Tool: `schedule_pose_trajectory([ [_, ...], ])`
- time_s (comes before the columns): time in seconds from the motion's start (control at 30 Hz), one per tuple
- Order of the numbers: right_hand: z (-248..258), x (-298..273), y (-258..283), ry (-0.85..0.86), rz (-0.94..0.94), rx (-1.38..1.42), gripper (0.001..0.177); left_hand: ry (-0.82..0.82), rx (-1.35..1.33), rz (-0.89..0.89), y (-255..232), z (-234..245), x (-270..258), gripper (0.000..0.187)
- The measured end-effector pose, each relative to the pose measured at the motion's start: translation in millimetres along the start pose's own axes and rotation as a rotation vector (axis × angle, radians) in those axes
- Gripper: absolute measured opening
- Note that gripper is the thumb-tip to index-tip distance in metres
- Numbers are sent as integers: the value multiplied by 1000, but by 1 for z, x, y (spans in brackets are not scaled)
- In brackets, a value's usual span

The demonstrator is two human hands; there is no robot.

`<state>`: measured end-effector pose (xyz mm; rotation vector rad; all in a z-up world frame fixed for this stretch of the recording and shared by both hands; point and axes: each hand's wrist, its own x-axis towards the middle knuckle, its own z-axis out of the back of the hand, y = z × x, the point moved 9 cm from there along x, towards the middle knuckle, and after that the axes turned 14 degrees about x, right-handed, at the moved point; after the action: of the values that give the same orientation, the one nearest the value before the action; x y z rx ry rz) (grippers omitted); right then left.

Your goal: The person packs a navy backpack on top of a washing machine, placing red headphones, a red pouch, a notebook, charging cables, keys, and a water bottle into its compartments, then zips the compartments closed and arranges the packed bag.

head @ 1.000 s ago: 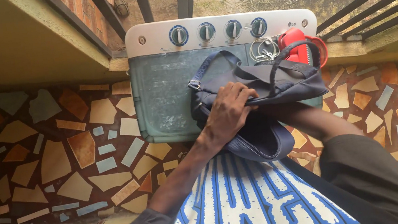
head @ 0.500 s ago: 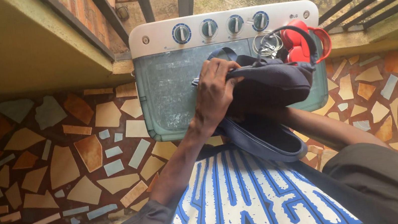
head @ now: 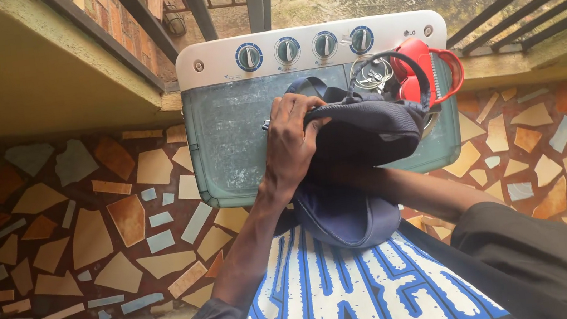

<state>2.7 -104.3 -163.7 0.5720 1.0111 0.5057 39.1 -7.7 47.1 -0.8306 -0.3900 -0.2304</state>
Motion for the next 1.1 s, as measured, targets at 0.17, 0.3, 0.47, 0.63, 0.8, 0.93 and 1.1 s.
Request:
schedule_pose_trajectory([
  [0.17,2,1,2,37,57,30,52,-27,10,59,1,-4,-2,24],
  [0.3,6,-6,-5,-44,87,-28,54,-132,116,101,10,8,-4,21],
  [0.47,18,-48,12,-345,143,-167,57,-221,240,147,20,18,-10,17],
  [0.63,51,-125,40,-266,44,-252,56,-199,269,190,28,13,0,17],
  [0.8,128,-238,56,-545,521,376,56,-193,290,205,23,7,7,21],
  [0.93,199,-268,-32,-882,660,898,58,-208,319,230,23,3,9,28],
  [1.1,252,-231,-193,-1235,644,1267,45,-240,317,240,17,5,1,32],
])
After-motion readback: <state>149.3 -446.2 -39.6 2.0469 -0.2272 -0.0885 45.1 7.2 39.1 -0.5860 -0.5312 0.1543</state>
